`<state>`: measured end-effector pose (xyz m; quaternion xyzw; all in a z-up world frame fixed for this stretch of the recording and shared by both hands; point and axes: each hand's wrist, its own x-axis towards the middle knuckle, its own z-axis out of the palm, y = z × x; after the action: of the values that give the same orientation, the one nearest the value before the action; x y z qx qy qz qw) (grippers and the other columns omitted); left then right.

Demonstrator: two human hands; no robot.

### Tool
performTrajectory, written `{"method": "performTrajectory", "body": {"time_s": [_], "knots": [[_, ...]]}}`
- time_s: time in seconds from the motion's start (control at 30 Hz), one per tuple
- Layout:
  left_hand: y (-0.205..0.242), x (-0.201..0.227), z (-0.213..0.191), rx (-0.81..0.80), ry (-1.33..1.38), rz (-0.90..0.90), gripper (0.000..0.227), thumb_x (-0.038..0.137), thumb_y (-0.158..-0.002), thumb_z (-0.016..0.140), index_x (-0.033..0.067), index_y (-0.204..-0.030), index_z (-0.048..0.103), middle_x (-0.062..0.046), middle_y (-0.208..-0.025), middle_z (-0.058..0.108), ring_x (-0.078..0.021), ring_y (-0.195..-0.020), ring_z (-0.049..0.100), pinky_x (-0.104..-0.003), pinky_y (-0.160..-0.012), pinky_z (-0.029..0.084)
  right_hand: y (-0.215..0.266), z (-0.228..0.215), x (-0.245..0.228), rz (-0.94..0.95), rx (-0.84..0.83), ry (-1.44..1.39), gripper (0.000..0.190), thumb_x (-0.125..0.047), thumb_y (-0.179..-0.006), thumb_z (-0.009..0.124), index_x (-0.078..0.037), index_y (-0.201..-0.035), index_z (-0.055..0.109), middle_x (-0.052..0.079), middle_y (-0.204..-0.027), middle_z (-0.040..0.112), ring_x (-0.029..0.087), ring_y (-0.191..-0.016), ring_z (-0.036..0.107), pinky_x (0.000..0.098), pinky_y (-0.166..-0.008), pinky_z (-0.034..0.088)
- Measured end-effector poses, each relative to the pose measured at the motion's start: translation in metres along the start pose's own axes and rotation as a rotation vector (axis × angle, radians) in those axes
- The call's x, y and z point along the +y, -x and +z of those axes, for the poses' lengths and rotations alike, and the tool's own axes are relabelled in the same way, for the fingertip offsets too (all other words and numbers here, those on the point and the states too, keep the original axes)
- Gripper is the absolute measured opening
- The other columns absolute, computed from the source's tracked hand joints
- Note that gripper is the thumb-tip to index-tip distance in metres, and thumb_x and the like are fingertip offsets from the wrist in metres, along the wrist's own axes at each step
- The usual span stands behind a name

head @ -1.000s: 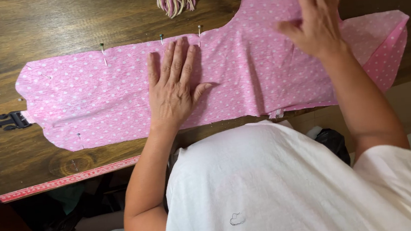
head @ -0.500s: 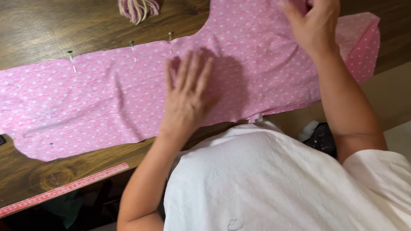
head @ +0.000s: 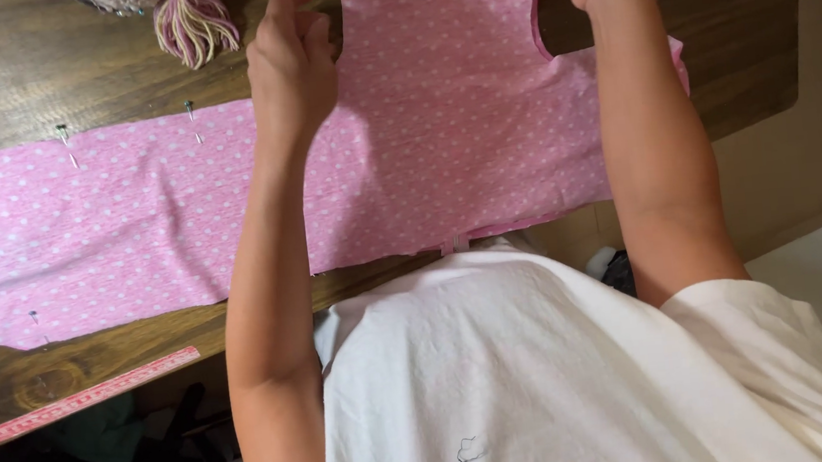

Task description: Pinning layers of pink polka-dot fabric together along the edges using sewing pins

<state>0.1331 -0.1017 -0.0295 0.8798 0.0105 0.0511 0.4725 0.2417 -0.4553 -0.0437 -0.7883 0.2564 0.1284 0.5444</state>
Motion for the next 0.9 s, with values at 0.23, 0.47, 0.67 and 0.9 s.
{"method": "performTrajectory", "body": {"time_s": [0.23, 0.47, 0.67, 0.9], "knots": [[-0.045, 0.026, -0.011, -0.384, 0.204, -0.464, 0.027, 0.011, -0.093, 0.049, 0.0132, -0.110, 0.069, -0.001, -0.074, 0.074, -0.0092, -0.049, 0.065, -0.026, -0.043, 0.051, -0.013, 0.006, 0.030, -0.080, -0.046, 0.151, 0.030, -0.024, -0.101, 0.077, -0.020, -0.078, 0.059, -0.007, -0.071, 0.057, 0.002, -0.064, 0.052, 0.0192, -0.057, 0.041], [-0.067, 0.026, -0.022, -0.482, 0.119, -0.279, 0.016, 0.012, -0.086, 0.069, 0.0264, -0.085, 0.077, 0.012, -0.069, 0.075, -0.0018, -0.047, 0.068, -0.013, -0.056, 0.050, 0.000, 0.011, 0.026, -0.107, 0.044, 0.119, 0.018, -0.021, -0.096, 0.067, -0.022, -0.079, 0.060, -0.009, -0.079, 0.066, 0.000, -0.072, 0.061, 0.0180, -0.066, 0.048], [-0.063, 0.020, -0.015, -0.387, 0.182, -0.215, 0.022, 0.006, -0.074, 0.072, 0.0200, -0.088, 0.063, 0.006, -0.072, 0.077, -0.0084, -0.049, 0.077, -0.018, -0.048, 0.054, 0.034, 0.007, 0.010, -0.291, -0.047, 0.141, 0.024, -0.009, -0.100, 0.078, -0.024, -0.091, 0.062, -0.014, -0.095, 0.063, -0.001, -0.091, 0.059, 0.0193, -0.081, 0.049], [-0.048, 0.009, -0.022, -0.323, 0.016, -0.096, 0.036, 0.013, -0.073, 0.072, 0.0230, -0.106, 0.060, 0.012, -0.068, 0.080, -0.0203, -0.084, 0.077, -0.038, -0.076, 0.054, 0.056, 0.000, -0.002, -0.383, -0.207, 0.017, 0.016, -0.008, -0.109, 0.076, -0.020, -0.117, 0.069, -0.011, -0.115, 0.068, 0.003, -0.109, 0.061, 0.0219, -0.099, 0.051]]}}
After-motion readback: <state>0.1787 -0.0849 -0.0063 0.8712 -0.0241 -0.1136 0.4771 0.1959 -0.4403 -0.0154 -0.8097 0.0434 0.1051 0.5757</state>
